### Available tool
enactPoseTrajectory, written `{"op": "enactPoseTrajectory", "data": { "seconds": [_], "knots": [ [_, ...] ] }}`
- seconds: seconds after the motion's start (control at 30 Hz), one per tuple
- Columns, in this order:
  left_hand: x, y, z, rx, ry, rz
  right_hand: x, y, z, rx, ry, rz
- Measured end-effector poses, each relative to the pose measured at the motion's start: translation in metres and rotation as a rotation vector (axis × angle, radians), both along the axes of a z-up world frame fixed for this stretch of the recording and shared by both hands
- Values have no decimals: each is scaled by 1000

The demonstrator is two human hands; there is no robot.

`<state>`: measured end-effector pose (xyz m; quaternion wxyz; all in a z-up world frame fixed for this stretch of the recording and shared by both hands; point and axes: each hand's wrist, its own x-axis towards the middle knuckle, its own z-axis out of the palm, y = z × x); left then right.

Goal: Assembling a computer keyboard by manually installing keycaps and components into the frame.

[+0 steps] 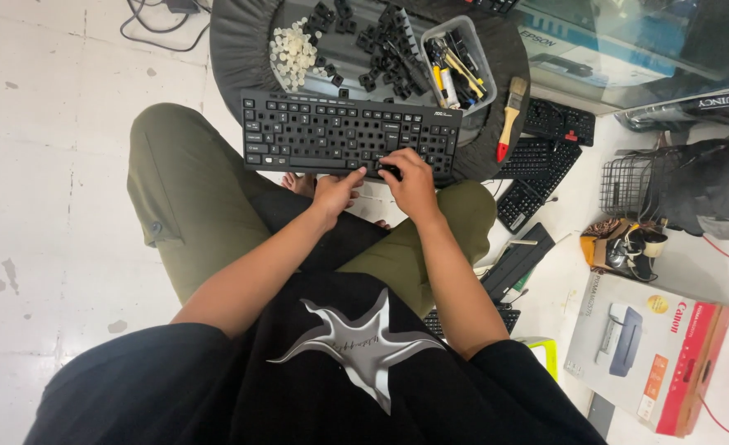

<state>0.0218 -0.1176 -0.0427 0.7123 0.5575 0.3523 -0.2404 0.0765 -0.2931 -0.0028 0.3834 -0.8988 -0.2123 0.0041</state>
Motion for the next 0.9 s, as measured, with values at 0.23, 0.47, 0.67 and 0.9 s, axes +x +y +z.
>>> {"op": "enactPoseTrajectory", "data": {
  "seconds": [0.23,0.47,0.67,0.9],
  "knots": [
    [-2,0,5,8,-36,10,-2,6,8,-64,-9,77],
    [2,-8,-21,81,-17,-26,-1,9,8,-92,12,66],
    [3,-16,-51,132,-6,-14,5,10,5,-85,75,39],
    [8,-15,2,206,84,-16,20,6,-21,-168,185,13]
  ]
}}
